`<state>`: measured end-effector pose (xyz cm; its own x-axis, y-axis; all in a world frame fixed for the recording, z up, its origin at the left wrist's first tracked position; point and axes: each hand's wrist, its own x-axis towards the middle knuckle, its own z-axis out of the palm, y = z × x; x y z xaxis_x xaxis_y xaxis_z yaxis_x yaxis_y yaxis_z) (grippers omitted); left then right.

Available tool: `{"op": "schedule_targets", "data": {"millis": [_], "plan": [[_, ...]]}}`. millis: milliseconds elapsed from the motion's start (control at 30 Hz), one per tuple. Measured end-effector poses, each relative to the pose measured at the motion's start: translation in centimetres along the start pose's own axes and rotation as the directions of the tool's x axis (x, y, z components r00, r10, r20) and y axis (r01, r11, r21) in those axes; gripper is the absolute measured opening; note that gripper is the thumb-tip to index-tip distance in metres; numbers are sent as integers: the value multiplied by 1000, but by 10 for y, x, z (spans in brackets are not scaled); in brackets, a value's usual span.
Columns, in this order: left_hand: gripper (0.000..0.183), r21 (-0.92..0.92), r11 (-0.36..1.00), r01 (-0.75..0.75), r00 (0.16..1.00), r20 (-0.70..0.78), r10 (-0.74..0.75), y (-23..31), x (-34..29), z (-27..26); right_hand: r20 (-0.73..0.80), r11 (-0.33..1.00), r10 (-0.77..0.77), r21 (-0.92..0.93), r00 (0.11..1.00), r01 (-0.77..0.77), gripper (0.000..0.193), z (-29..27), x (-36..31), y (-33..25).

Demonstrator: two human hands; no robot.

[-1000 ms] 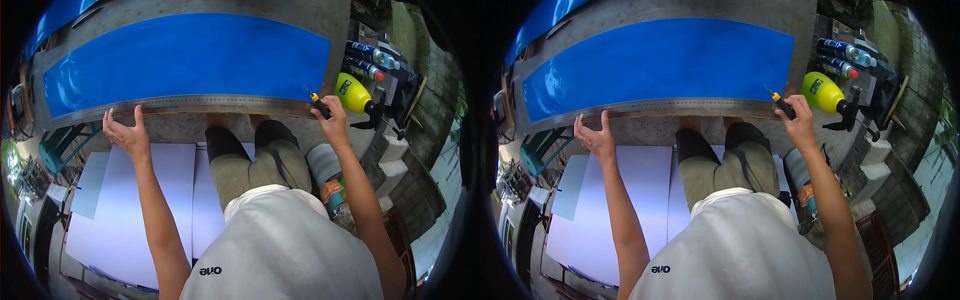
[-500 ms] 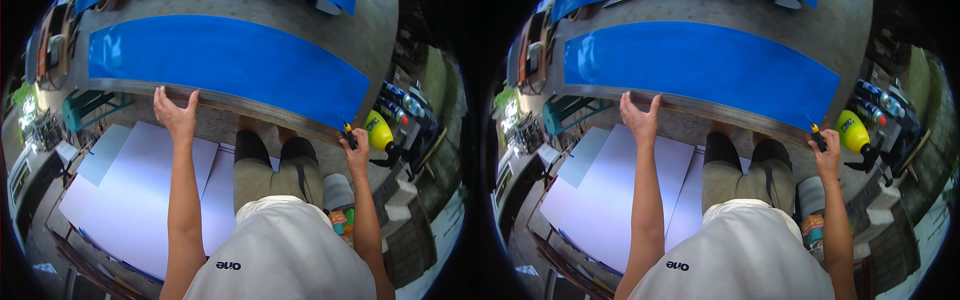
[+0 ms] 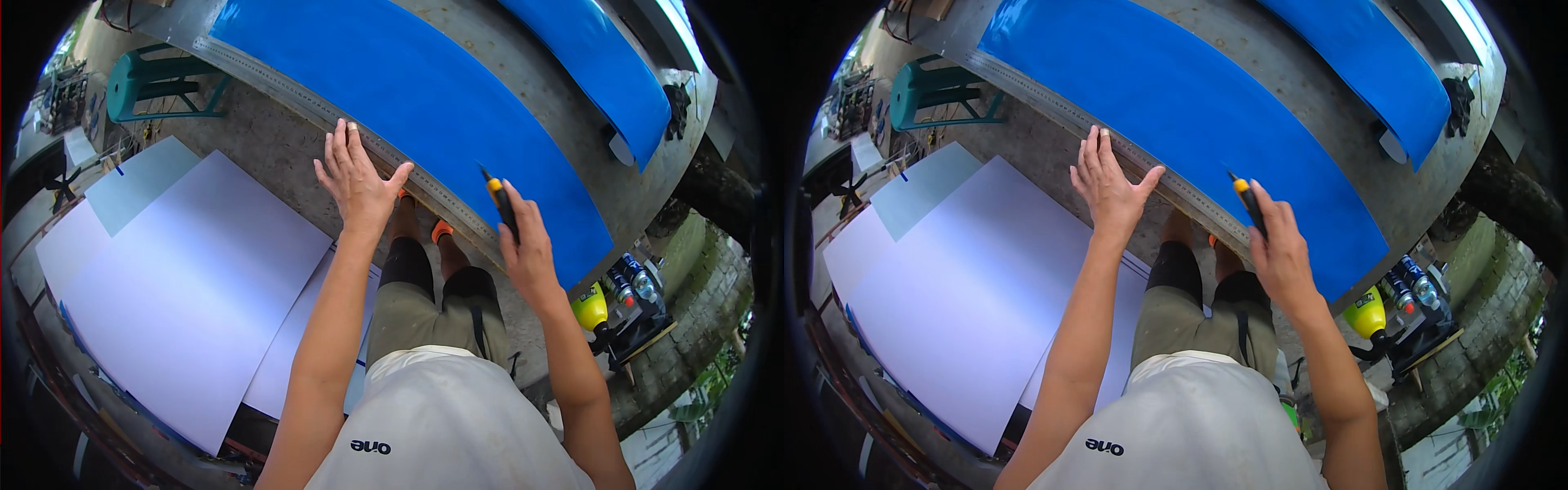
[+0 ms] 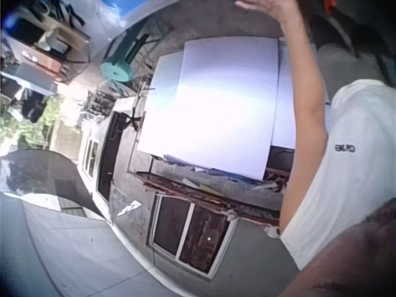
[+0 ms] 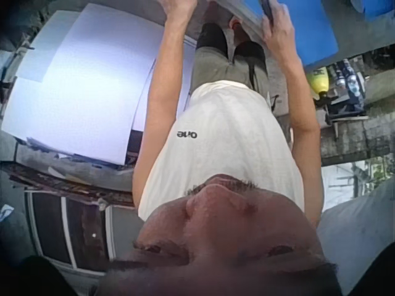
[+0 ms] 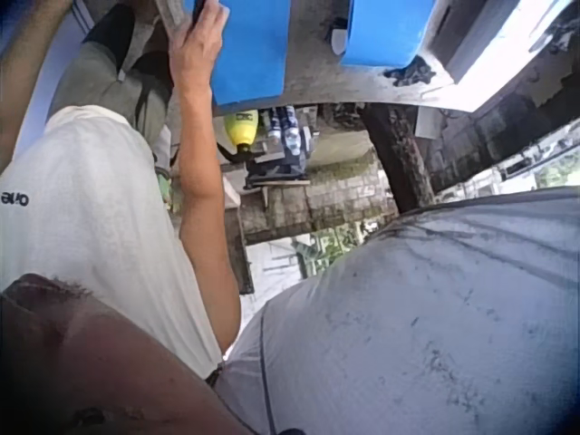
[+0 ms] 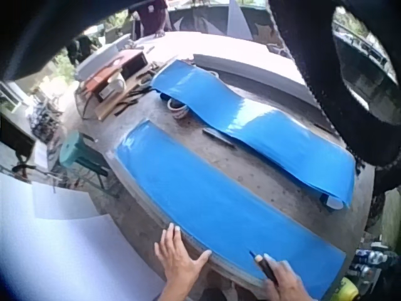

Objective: Cutting a blue material along a curved ruler using a utility knife.

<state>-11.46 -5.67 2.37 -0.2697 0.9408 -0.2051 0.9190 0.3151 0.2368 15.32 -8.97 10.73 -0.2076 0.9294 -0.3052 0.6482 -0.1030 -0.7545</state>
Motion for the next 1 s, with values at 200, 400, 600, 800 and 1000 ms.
{"op": "schedule_targets", "data": {"millis": [200,400,600,800,1000], "plan": [[117,-4,996,94,985,144,-93,18,3,-14,280,995,-74,-49,957,92,70,58,83,-39],[119,-54,990,130,974,191,-118,19,3,-15,368,983,-97,-108,925,146,69,77,110,-49],[119,-89,987,130,974,201,-110,19,4,-18,393,979,-90,-133,915,153,67,74,116,-55],[117,-91,986,143,968,220,-120,20,4,-19,405,975,-73,-161,911,150,70,79,119,-57],[116,-77,988,133,971,209,-114,21,4,-20,408,975,-61,-172,911,142,73,79,120,-61]]}}
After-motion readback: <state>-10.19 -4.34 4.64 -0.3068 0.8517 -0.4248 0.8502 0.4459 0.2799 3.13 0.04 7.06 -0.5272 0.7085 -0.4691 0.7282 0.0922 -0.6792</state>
